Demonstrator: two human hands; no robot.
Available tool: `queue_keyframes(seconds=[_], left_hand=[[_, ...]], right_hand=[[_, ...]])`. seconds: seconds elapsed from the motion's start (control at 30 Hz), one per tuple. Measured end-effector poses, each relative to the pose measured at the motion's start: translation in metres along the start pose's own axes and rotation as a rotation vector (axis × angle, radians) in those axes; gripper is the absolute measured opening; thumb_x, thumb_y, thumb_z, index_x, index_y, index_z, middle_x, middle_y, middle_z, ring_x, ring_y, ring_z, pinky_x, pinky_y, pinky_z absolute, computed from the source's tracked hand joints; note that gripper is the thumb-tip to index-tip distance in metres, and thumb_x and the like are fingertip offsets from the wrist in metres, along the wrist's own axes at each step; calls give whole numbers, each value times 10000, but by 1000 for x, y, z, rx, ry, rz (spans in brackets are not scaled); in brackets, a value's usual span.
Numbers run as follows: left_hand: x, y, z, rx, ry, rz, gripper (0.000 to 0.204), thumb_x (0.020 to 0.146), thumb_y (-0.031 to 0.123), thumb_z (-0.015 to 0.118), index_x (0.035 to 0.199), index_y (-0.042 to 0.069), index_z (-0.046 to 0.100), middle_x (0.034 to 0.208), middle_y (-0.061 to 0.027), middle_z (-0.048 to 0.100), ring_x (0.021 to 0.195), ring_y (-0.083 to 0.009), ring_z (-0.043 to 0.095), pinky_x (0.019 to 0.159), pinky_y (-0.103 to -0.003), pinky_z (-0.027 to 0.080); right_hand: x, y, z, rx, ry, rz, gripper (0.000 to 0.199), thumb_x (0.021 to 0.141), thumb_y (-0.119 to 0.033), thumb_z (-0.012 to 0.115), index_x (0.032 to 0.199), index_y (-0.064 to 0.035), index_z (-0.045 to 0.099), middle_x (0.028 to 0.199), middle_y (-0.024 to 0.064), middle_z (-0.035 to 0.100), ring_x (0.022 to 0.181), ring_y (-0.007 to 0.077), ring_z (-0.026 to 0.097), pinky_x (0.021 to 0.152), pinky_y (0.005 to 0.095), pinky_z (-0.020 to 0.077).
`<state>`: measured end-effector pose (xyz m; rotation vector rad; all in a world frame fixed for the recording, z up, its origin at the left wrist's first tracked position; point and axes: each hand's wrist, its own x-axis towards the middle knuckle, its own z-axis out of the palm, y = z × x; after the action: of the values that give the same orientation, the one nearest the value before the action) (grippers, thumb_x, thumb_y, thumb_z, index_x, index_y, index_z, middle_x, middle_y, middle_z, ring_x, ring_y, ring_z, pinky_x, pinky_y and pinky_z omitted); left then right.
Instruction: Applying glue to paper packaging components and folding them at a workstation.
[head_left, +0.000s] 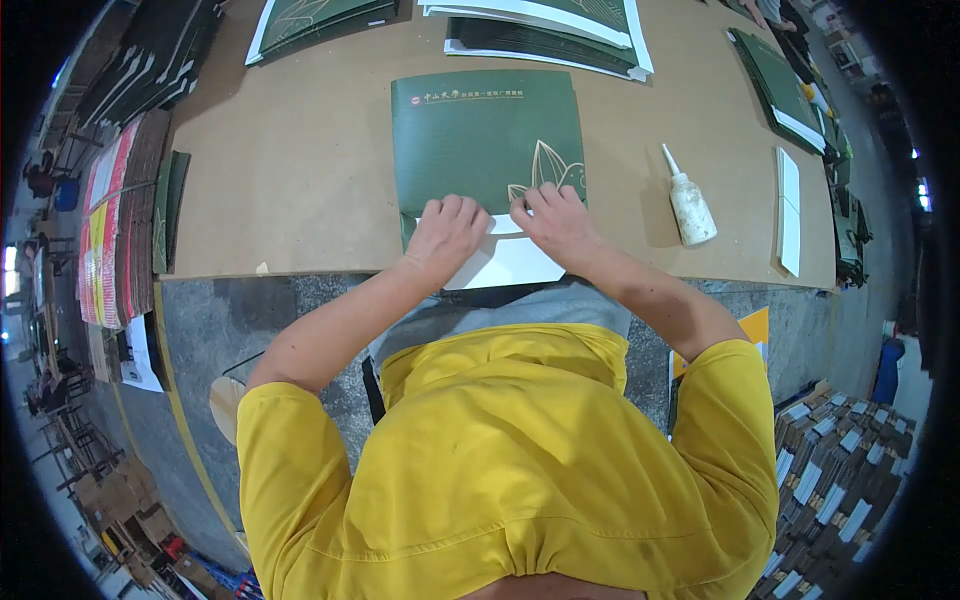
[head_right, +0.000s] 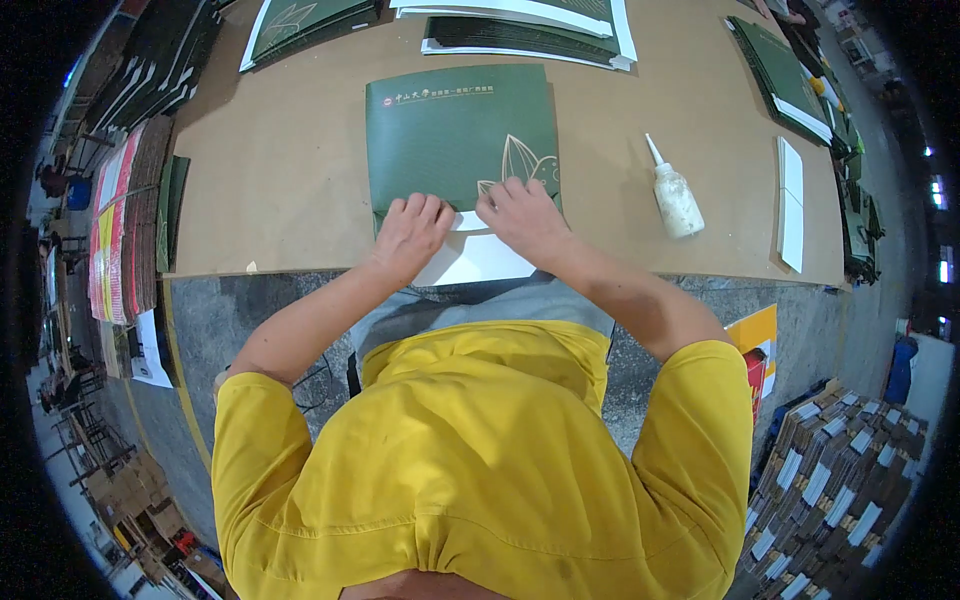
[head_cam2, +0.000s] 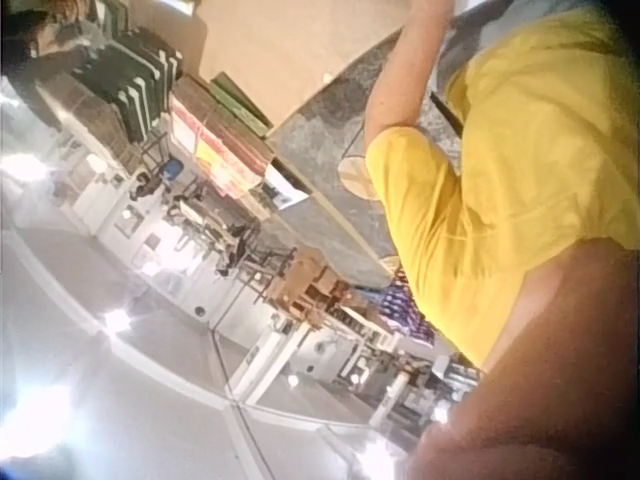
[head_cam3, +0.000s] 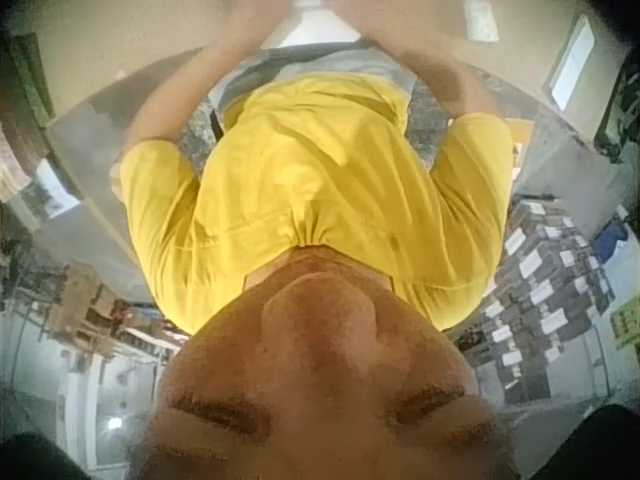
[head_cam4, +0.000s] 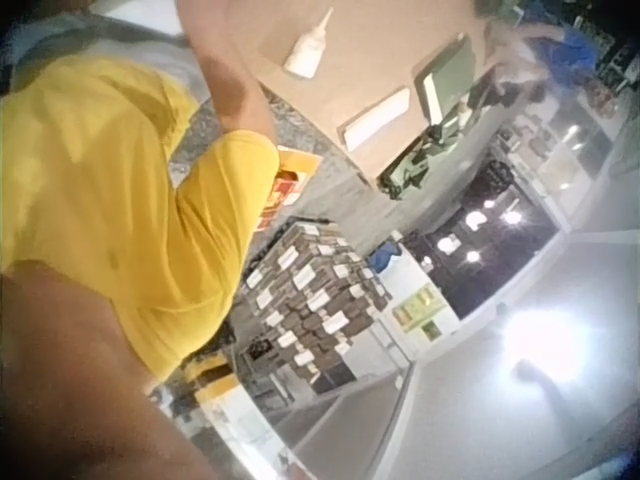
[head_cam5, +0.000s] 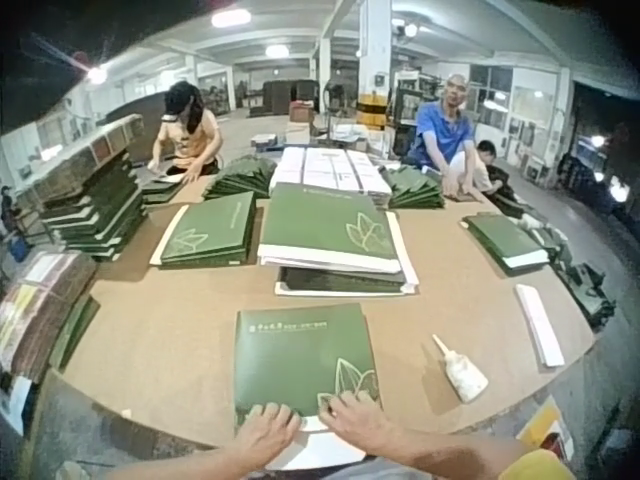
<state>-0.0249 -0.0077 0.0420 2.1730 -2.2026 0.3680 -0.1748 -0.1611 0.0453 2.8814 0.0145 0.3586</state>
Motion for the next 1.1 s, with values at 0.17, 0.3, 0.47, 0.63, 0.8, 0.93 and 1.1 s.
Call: queue_keyframes(seconds=[0.17,0.3,0.47,0.63,0.8,0.93,1.1], left_hand=[[-18,5,-15,-10,-171,-29,388,775,149,552,1136,7,554,1006,-101,551,923,-246,503,777,-363,442],[-63,-20,-24,-308,-161,-6,537,804,195,600,1266,-40,461,1327,-185,434,1202,-334,407,1018,-441,348],[-96,-16,-3,-424,-122,-48,603,800,187,611,1335,-4,411,1421,-171,371,1351,-315,293,1112,-441,240],[-95,-15,28,-235,160,-53,542,777,80,608,1294,6,461,1386,-149,427,1314,-287,376,1090,-433,298],[-90,-18,7,-478,107,-110,465,789,82,615,1243,50,521,1329,-122,495,1262,-297,429,1062,-423,336],[-82,-28,5,-705,40,-211,346,824,144,620,1163,72,600,1267,-109,552,1195,-305,475,1007,-408,382],[-76,-30,2,-630,25,-226,250,839,216,628,1034,59,643,1213,-106,584,1163,-296,495,987,-403,392]], right_hand=[[-17,6,-12,269,-128,30,344,764,-189,589,1067,-35,537,1037,92,526,957,234,495,794,375,398],[-63,14,-13,518,-179,73,589,782,-264,628,1270,17,456,1358,164,421,1265,315,381,1056,474,296],[-88,9,-14,560,-205,77,648,796,-268,625,1338,8,400,1444,164,333,1363,316,270,1121,472,200],[-90,6,-4,480,-109,82,602,812,-229,610,1331,2,411,1432,164,354,1350,315,298,1108,474,225],[-89,9,-4,528,-71,133,444,841,-188,577,1251,-29,514,1374,108,454,1305,286,372,1064,454,288],[-77,7,-5,656,37,244,287,857,-181,574,1110,-52,613,1252,65,564,1204,260,468,977,420,350],[-61,-4,-9,655,21,540,186,893,-179,556,982,-60,669,1102,44,632,1086,236,542,919,370,349]])
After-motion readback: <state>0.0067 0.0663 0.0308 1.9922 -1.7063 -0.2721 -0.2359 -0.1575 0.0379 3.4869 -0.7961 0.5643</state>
